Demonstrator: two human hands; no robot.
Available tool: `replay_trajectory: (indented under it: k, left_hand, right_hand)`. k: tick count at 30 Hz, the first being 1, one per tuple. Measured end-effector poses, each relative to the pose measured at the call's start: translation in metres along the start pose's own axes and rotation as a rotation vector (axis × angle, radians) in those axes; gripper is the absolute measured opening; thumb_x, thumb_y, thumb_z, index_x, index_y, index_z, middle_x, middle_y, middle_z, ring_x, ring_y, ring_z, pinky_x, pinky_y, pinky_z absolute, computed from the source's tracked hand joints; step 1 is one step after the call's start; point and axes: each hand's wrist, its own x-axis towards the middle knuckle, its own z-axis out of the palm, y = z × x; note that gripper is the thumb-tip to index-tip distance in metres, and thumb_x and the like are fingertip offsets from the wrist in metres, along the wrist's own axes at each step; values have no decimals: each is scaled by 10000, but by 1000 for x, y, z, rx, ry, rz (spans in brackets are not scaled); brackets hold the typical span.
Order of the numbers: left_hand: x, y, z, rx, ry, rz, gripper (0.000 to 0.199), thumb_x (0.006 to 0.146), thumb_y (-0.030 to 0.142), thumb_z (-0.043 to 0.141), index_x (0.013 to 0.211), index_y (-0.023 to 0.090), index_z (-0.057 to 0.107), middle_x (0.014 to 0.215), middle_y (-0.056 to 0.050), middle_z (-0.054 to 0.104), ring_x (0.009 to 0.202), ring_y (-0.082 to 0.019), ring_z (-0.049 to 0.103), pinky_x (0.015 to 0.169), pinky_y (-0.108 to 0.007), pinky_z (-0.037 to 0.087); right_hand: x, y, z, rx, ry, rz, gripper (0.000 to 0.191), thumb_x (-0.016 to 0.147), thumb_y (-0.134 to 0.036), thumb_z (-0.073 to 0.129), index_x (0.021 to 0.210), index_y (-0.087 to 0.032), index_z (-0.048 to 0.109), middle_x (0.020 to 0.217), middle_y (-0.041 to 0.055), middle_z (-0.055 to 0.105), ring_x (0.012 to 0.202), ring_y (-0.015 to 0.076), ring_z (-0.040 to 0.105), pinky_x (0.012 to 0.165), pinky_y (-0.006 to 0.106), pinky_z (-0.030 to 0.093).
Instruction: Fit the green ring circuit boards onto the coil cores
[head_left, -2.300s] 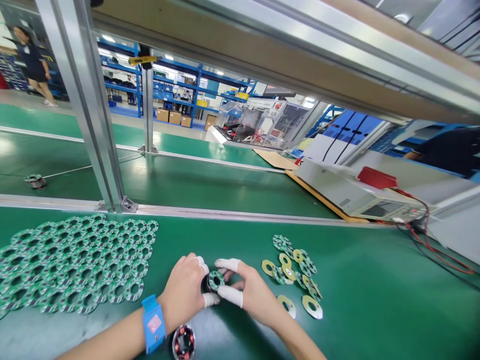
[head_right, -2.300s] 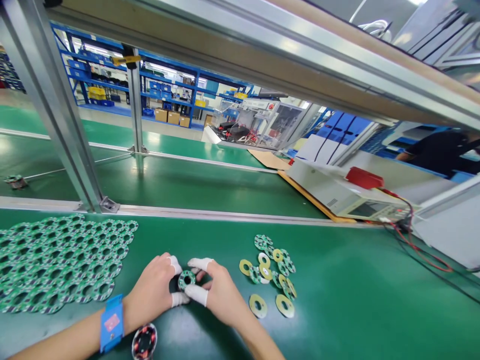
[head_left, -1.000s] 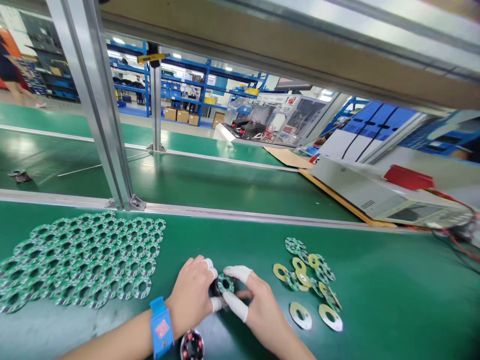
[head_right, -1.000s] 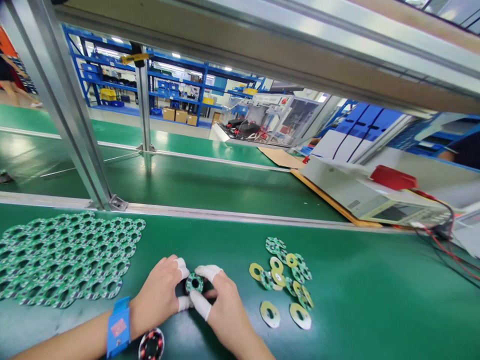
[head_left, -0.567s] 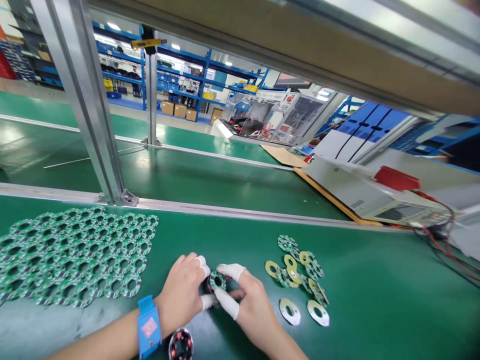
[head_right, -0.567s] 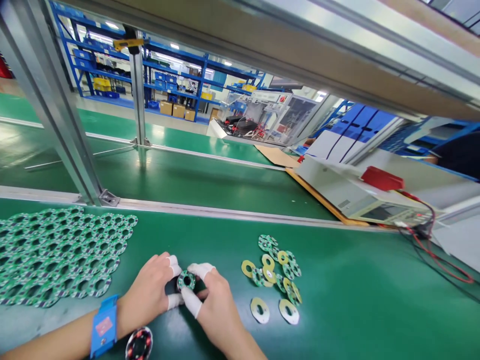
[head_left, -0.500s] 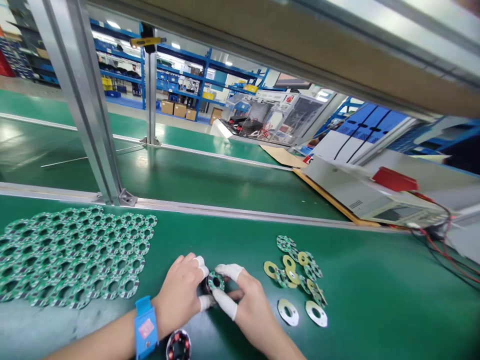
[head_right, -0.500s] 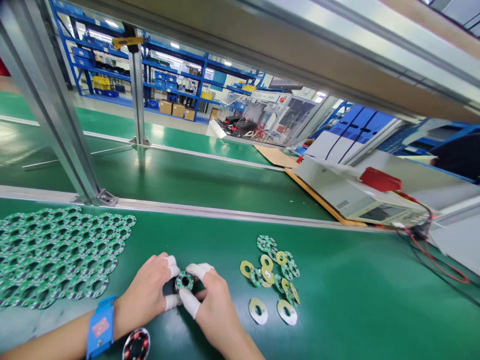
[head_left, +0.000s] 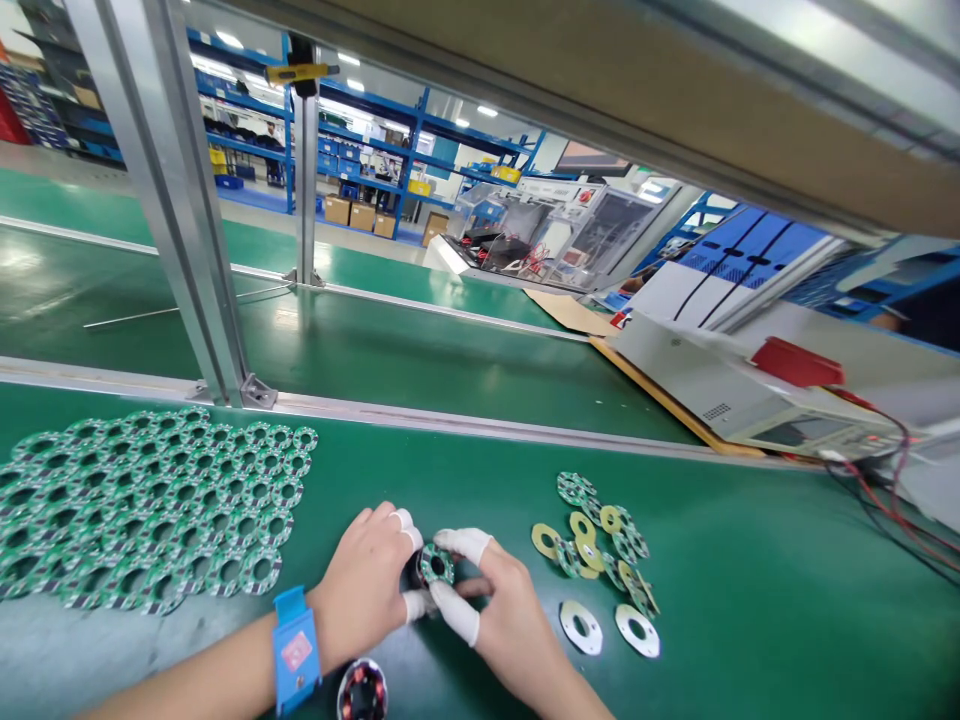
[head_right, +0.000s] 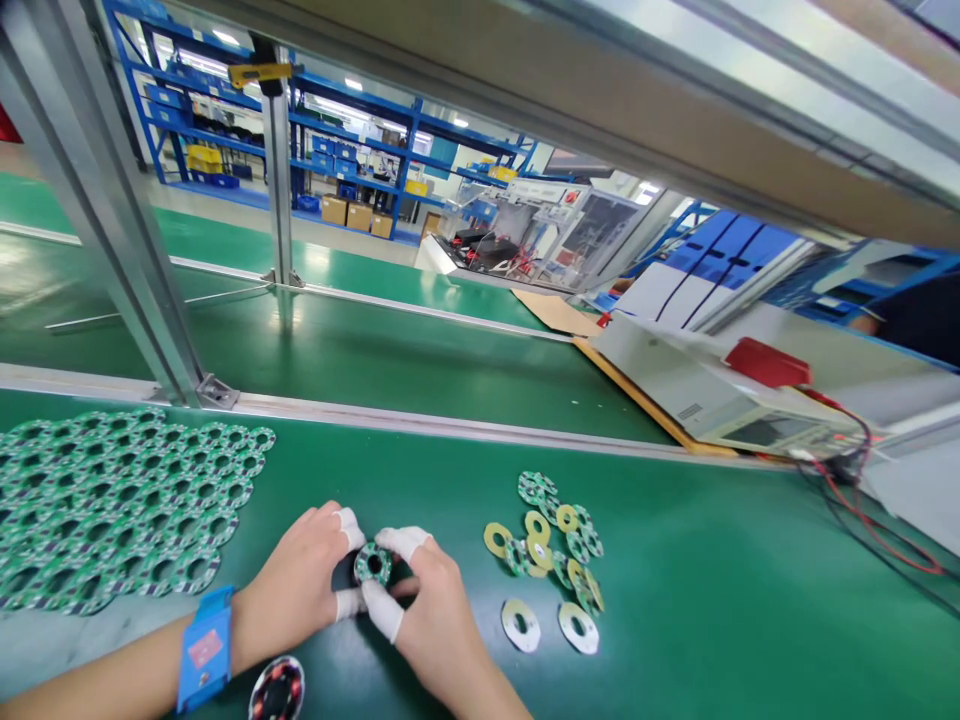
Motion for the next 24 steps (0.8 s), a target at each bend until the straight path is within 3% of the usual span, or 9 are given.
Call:
replay_trajectory:
  k: [11, 20, 24]
  left_hand:
    - [0, -2, 4, 15, 22, 19, 278, 716, 394, 693, 861, 183, 583, 922, -47, 572, 891, -233, 472, 771, -358, 373]
    - [0, 4, -9, -108, 12, 12, 383, 646, 508, 678, 874, 207, 608, 900, -38, 561, 867, -228, 469, 734, -329, 364]
    - [2, 1, -8, -39, -17, 25, 243, 736, 444, 625, 775, 204, 624, 844, -36, 559, 851, -217, 468, 722, -323, 360]
  right_hand:
    - [-1, 0, 2, -48, 19, -44, 246, 739, -236, 587, 975, -181, 633, 973, 103, 579, 832, 209, 598, 617, 288, 588]
    - [0, -3, 3, -79, 21, -55, 283, 708, -183, 573, 986, -170, 625, 978, 103, 573, 822, 199, 587, 618, 284, 587]
    - [-1, -2, 3, -84, -7, -57, 296, 692, -203, 611, 984, -167, 633, 968, 106, 577, 790, 197, 586, 604, 288, 585]
